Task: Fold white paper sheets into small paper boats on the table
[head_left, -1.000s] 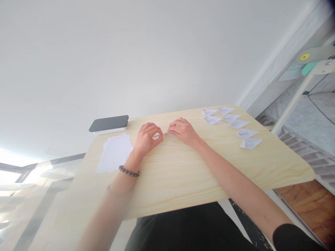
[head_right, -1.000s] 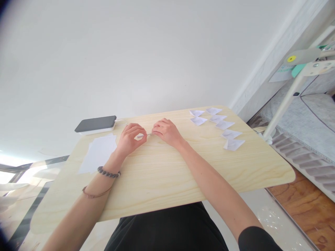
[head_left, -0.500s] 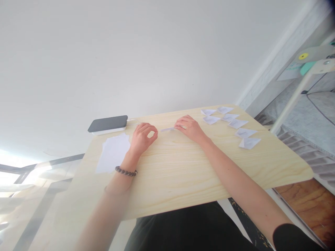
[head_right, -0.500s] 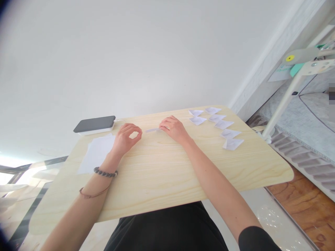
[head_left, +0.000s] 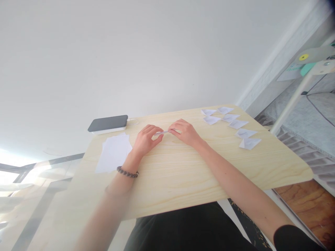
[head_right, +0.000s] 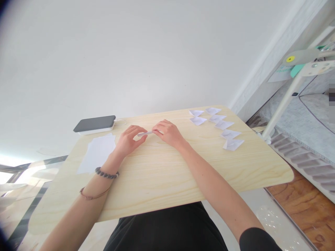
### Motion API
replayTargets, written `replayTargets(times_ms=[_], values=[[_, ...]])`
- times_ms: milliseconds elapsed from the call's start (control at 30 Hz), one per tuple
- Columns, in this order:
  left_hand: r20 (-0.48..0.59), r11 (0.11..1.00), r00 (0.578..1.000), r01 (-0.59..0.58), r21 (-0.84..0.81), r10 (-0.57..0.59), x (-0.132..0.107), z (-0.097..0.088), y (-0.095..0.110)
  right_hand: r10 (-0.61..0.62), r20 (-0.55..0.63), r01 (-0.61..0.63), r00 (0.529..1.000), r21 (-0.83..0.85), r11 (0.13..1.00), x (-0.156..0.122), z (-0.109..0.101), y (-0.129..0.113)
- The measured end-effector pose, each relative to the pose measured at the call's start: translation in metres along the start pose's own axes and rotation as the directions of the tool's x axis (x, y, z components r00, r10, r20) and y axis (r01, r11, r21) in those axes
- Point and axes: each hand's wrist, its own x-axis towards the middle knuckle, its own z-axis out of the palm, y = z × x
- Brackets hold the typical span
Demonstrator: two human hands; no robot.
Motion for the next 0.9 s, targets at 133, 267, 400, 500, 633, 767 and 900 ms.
replayTargets(times_ms=[133, 267, 400, 500, 633, 767, 900], values=[[-0.018, 1.0, 0.999, -0.031, 0.003, 0.031, 0.0, 0.003, -0.001, -0.063, 0.014, 0.063, 0.998, 0.009, 0.998, 0.001, 0.009, -0.008], [-0.031, 0.999, 0.999, -0.035, 0.012, 0.035, 0.001, 0.003, -0.001, -0.088, 0.058, 0.088, 0.994, 0.003, 0.996, 0.002, 0.009, -0.01], [-0.054, 1.0, 0.998, 0.012, 0.018, -0.011, 0.0, -0.001, -0.004, -0.067, 0.063, 0.068, 0.996, -0.009, 0.998, 0.002, 0.002, -0.002], [-0.068, 0.999, 0.997, 0.045, 0.026, -0.043, -0.001, -0.004, -0.009, -0.033, 0.025, 0.034, 0.999, -0.018, 0.999, 0.001, -0.004, 0.007], [-0.068, 0.998, 0.997, 0.047, 0.031, -0.045, -0.002, -0.005, -0.012, -0.015, 0.01, 0.015, 1.0, -0.03, 0.999, -0.001, -0.009, 0.013], [-0.056, 0.998, 0.997, 0.048, 0.035, -0.046, -0.002, -0.002, -0.008, -0.031, 0.009, 0.032, 0.999, -0.034, 0.999, -0.001, -0.008, 0.009], [-0.032, 1.0, 0.999, 0.0, 0.029, 0.001, -0.001, 0.003, -0.006, -0.06, 0.021, 0.06, 0.998, -0.012, 0.998, 0.0, 0.0, -0.001]])
